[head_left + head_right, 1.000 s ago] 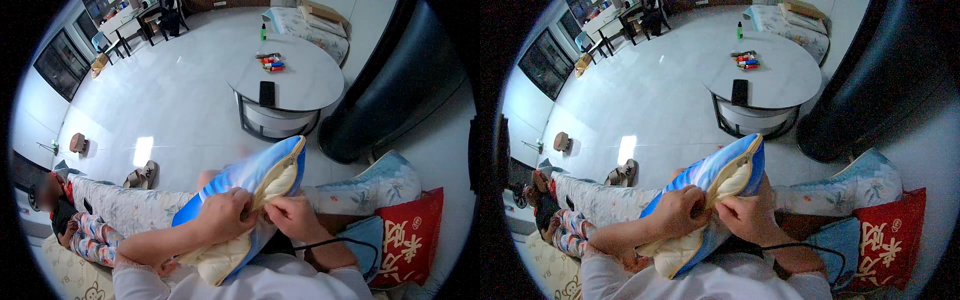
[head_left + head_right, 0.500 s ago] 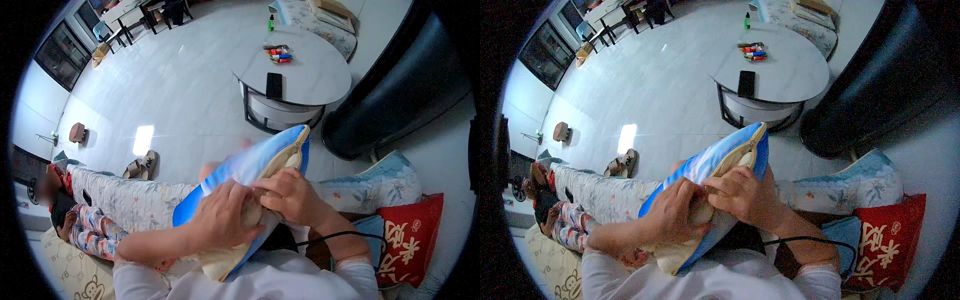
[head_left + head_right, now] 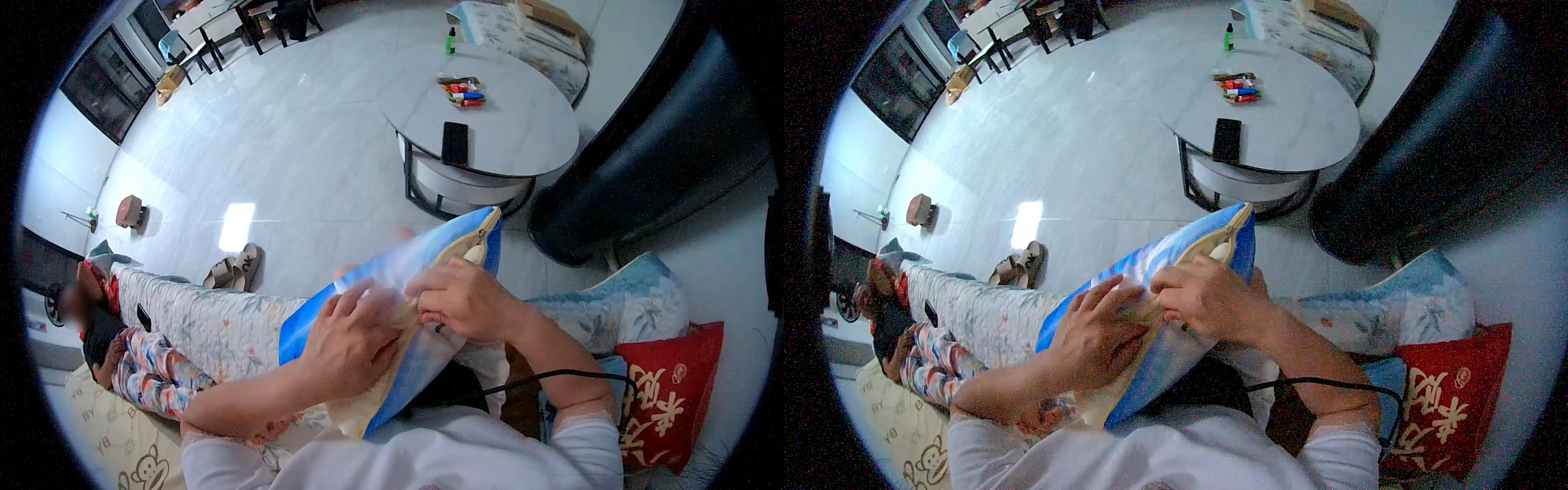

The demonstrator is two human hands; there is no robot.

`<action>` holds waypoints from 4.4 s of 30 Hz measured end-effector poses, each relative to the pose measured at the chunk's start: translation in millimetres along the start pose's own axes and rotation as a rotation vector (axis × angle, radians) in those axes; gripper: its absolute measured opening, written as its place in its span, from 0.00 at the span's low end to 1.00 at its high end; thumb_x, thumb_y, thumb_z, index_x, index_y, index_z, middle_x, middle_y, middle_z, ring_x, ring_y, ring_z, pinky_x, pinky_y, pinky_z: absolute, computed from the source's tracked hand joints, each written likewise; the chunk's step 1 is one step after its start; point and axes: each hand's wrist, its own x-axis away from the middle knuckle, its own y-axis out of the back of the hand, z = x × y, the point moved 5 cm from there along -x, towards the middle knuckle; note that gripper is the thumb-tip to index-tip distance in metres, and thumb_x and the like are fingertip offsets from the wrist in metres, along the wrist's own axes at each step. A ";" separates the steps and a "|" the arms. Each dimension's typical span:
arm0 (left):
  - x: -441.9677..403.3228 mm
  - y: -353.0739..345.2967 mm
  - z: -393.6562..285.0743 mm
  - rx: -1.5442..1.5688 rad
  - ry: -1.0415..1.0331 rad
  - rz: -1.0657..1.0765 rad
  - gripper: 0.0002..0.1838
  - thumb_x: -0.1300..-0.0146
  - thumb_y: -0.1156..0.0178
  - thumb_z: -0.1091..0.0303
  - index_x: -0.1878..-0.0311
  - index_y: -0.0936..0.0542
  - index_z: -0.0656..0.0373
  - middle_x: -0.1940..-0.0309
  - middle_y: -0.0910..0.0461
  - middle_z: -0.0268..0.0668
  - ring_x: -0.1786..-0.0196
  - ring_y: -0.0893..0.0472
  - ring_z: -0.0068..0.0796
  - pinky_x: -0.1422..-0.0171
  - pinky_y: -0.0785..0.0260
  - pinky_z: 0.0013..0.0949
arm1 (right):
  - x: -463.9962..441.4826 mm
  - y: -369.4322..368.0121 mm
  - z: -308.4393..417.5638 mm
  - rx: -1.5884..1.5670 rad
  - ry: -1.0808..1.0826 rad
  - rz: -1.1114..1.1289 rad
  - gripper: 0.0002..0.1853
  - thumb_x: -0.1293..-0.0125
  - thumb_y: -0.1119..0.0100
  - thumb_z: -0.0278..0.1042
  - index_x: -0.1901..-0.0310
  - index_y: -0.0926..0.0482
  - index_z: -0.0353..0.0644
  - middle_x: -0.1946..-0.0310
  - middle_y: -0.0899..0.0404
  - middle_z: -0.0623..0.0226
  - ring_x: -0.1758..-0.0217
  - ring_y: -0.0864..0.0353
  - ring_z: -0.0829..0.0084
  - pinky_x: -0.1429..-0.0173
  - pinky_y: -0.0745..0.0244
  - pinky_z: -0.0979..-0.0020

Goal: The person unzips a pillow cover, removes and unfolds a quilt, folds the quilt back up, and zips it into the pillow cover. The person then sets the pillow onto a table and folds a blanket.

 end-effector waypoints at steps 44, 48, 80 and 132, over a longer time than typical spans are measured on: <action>-4.6 -17.9 9.7 -0.027 -0.024 -0.133 0.17 0.45 0.41 0.71 0.50 0.22 0.63 0.56 0.23 0.43 0.52 0.26 0.41 0.46 0.31 0.39 | -15.0 -14.5 -13.9 0.219 0.191 -0.255 0.06 0.46 0.45 0.31 0.67 0.24 0.41 0.58 0.23 0.64 0.46 0.24 0.62 0.35 0.34 0.58; -0.6 8.2 7.0 -0.091 -0.011 -0.128 0.17 0.45 0.42 0.69 0.50 0.21 0.56 0.52 0.23 0.40 0.50 0.25 0.40 0.45 0.32 0.42 | -16.5 -12.8 -14.8 0.134 0.177 -0.270 0.07 0.47 0.44 0.30 0.66 0.24 0.39 0.58 0.24 0.60 0.48 0.24 0.59 0.40 0.30 0.58; 74.1 111.8 -3.2 -0.039 -0.134 -0.262 0.07 0.56 0.31 0.72 0.71 0.18 0.58 0.76 0.26 0.32 0.69 0.25 0.34 0.69 0.32 0.35 | -46.4 75.3 108.2 0.189 0.026 0.036 0.27 0.54 0.27 0.47 0.55 0.25 0.43 0.60 0.28 0.60 0.54 0.26 0.61 0.53 0.29 0.61; 71.1 16.7 86.5 -0.055 0.062 -0.171 0.16 0.49 0.35 0.67 0.59 0.27 0.60 0.63 0.29 0.40 0.57 0.27 0.42 0.54 0.34 0.41 | -65.6 -29.8 37.2 0.339 0.229 -0.118 0.08 0.47 0.40 0.35 0.70 0.27 0.42 0.69 0.29 0.63 0.61 0.26 0.65 0.56 0.31 0.65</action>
